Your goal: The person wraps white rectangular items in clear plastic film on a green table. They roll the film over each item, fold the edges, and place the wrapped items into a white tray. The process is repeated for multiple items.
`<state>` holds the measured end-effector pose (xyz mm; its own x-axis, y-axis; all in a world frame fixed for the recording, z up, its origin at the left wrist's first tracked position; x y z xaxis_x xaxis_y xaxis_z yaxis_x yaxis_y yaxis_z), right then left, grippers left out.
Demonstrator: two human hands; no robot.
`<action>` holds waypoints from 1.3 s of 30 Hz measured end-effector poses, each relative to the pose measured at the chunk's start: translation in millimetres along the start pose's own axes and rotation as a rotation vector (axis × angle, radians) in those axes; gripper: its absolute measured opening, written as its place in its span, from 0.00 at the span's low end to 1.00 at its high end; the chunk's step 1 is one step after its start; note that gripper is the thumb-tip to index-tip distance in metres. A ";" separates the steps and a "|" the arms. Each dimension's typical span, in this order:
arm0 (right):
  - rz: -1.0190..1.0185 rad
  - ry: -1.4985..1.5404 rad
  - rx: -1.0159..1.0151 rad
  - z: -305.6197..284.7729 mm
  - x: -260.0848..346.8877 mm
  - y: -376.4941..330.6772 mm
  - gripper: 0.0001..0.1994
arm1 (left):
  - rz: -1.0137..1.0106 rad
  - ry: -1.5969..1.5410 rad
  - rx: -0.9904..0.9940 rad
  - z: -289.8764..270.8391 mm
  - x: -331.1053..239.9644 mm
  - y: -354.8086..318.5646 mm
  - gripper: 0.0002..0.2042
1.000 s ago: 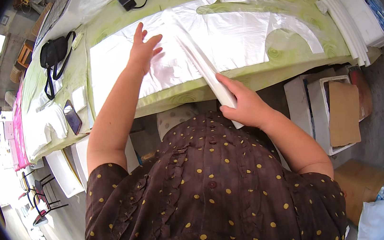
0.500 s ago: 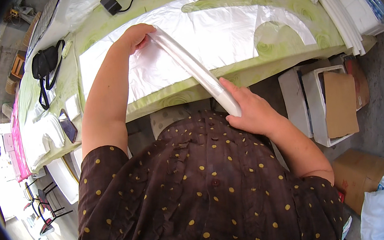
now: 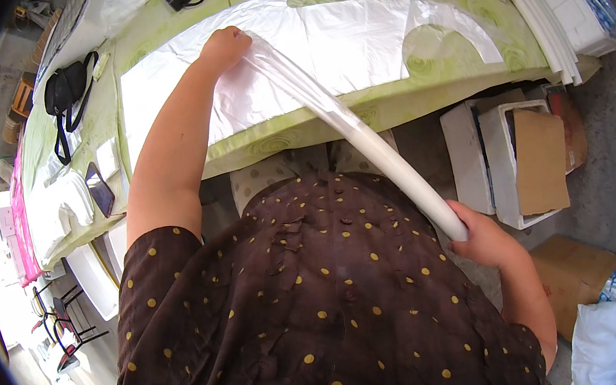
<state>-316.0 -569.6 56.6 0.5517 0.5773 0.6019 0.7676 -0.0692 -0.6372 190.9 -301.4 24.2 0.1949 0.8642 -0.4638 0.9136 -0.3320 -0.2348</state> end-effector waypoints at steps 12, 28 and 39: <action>0.118 0.553 -0.057 -10.2 -84.1 -0.1 0.38 | 0.643 0.213 -0.316 28.6 -50.5 -108.2 0.44; -0.481 -0.701 -0.525 -95.1 169.5 202.1 0.28 | 0.999 0.338 -0.150 66.2 -62.1 -214.3 0.29; -1.195 -0.661 -0.617 -19.8 222.6 152.8 0.37 | 0.754 0.147 -0.010 59.8 -47.9 -188.1 0.29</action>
<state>-69.4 -467.8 102.8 -0.5974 0.7816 0.1794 0.7535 0.4704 0.4594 -11.6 -302.9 39.5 0.8109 0.4471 -0.3774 0.5180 -0.8486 0.1077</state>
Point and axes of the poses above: each hand's wrist, its own y-axis towards the middle knuckle, its own z-axis out of the palm, x = y × z, the point moved 8 cm from there along y, towards the middle knuckle
